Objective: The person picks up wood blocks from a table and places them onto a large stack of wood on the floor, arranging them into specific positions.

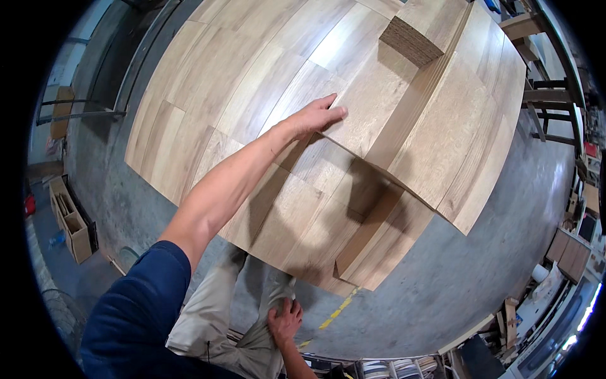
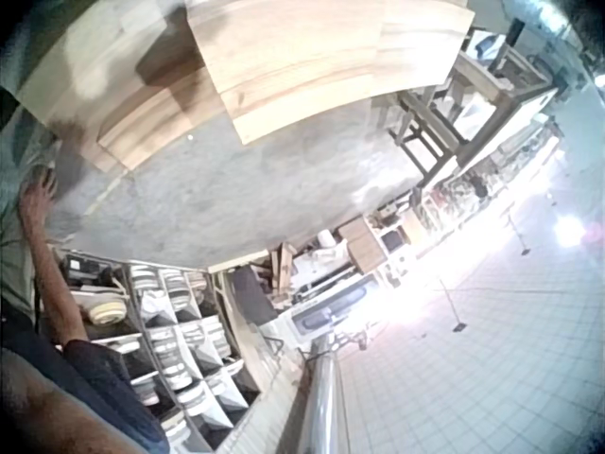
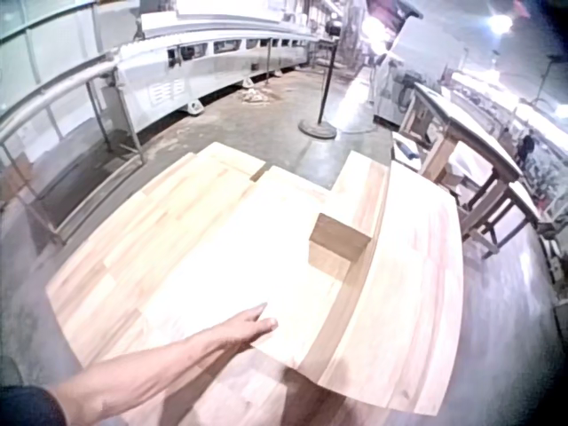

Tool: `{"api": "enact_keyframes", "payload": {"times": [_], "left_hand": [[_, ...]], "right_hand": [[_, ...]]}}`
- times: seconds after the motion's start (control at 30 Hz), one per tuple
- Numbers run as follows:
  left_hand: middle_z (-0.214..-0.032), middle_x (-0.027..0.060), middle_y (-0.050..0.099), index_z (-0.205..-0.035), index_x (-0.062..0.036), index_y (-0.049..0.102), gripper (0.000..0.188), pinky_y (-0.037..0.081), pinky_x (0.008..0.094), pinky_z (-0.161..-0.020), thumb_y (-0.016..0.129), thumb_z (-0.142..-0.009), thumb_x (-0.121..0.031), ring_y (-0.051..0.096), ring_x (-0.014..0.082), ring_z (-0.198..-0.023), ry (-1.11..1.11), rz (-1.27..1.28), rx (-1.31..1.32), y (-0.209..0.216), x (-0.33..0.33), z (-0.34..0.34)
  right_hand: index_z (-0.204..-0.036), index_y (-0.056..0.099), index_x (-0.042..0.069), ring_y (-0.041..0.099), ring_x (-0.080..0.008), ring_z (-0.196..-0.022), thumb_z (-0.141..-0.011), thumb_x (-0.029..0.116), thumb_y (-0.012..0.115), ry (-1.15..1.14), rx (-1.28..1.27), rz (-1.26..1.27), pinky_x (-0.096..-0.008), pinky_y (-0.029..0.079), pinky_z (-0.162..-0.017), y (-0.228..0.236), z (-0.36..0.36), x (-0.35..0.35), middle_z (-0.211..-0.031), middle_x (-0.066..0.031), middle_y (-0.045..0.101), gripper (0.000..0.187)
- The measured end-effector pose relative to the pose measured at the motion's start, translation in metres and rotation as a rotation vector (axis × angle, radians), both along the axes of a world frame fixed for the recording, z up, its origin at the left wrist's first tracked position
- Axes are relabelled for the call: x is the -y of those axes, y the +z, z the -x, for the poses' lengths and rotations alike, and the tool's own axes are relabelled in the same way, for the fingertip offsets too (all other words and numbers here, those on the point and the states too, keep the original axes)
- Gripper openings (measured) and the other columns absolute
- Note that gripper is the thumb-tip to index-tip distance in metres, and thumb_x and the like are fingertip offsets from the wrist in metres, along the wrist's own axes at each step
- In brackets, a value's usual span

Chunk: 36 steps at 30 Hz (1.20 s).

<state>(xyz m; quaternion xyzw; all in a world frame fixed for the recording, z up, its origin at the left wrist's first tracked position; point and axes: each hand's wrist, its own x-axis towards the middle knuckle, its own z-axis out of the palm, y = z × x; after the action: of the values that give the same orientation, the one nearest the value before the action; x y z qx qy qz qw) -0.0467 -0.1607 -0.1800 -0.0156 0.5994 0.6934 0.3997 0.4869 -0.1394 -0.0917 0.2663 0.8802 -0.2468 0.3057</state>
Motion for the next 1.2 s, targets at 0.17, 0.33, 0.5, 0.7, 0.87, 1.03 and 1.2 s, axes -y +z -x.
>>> {"api": "enact_keyframes", "payload": {"times": [0.17,0.33,0.5,0.7,0.87,1.03,1.2], "left_hand": [[-0.128,0.0152,0.046,-0.141,0.0063,0.016,0.081,0.034,0.0297,-0.099,0.058,-0.088,-0.039,0.041,0.0197,-0.119,0.046,0.034,-0.035,-0.012,-0.001,-0.002],[-0.142,0.0209,0.031,-0.14,0.0095,0.011,0.089,0.027,0.0336,-0.106,0.055,-0.087,-0.048,0.032,0.0253,-0.129,0.073,-0.025,0.089,-0.003,0.001,-0.013],[-0.138,0.014,0.04,-0.136,-0.0025,0.036,0.063,0.023,0.0316,-0.108,0.036,-0.095,-0.05,0.035,0.0198,-0.127,0.234,-0.182,0.231,-0.024,0.013,-0.026],[-0.111,0.0091,0.059,-0.122,0.0002,0.046,0.067,0.044,0.0281,-0.086,0.037,-0.091,-0.058,0.055,0.0161,-0.105,0.709,-0.033,0.268,-0.015,0.092,-0.047],[-0.062,-0.0016,0.052,-0.067,-0.007,0.056,0.036,0.033,0.0231,-0.051,0.048,-0.094,-0.029,0.041,0.0066,-0.054,0.385,0.247,0.175,0.041,0.197,-0.17],[-0.065,0.0006,0.055,-0.078,-0.0054,0.06,0.026,0.04,0.0265,-0.052,0.057,-0.087,-0.03,0.05,0.0106,-0.058,0.296,0.647,0.448,0.064,0.372,-0.352],[-0.068,0.0034,0.058,-0.081,-0.0068,0.059,0.021,0.043,0.029,-0.049,0.055,-0.088,-0.026,0.054,0.013,-0.058,0.539,0.794,0.748,0.105,0.442,-0.477]], "right_hand": [[-0.119,0.05,0.013,0.041,-0.0394,-0.116,-0.071,0.033,0.059,0.001,0.028,-0.007,-0.0519,0.039,-0.089,0.007,0.006,0.001,-0.126,-0.0192,0.045,0.053],[-0.119,0.051,0.015,0.04,-0.0396,-0.116,-0.07,0.032,0.06,-0.03,0.01,-0.009,-0.0531,0.039,-0.09,0.003,0.001,0.006,-0.127,-0.0192,0.044,0.053],[-0.12,0.05,0.014,0.04,-0.0403,-0.117,-0.071,0.032,0.06,0.024,0.074,-0.033,-0.0542,0.038,-0.09,0.003,-0.002,0.015,-0.128,-0.0201,0.043,0.053],[-0.123,0.048,0.007,0.039,-0.0431,-0.117,-0.074,0.027,0.059,0.056,-0.001,0.001,-0.049,0.035,-0.097,0.005,-0.003,0.021,-0.127,-0.0257,0.044,0.054],[-0.125,0.048,0.008,0.038,-0.0435,-0.117,-0.075,0.029,0.061,0.089,-0.092,-0.043,-0.05,0.038,-0.094,-0.008,-0.022,0.041,-0.131,-0.0226,0.041,0.056],[-0.124,0.049,0.002,0.041,-0.043,-0.118,-0.081,0.033,0.055,0.171,0.099,0.139,-0.0432,0.037,-0.098,0.024,-0.006,0.057,-0.129,-0.0302,0.042,0.054],[-0.121,0.052,0.003,0.049,-0.0387,-0.112,-0.082,0.036,0.054,0.24,0.116,0.307,-0.0393,0.041,-0.094,0.039,-0.014,0.065,-0.124,-0.0251,0.05,0.051]]}}
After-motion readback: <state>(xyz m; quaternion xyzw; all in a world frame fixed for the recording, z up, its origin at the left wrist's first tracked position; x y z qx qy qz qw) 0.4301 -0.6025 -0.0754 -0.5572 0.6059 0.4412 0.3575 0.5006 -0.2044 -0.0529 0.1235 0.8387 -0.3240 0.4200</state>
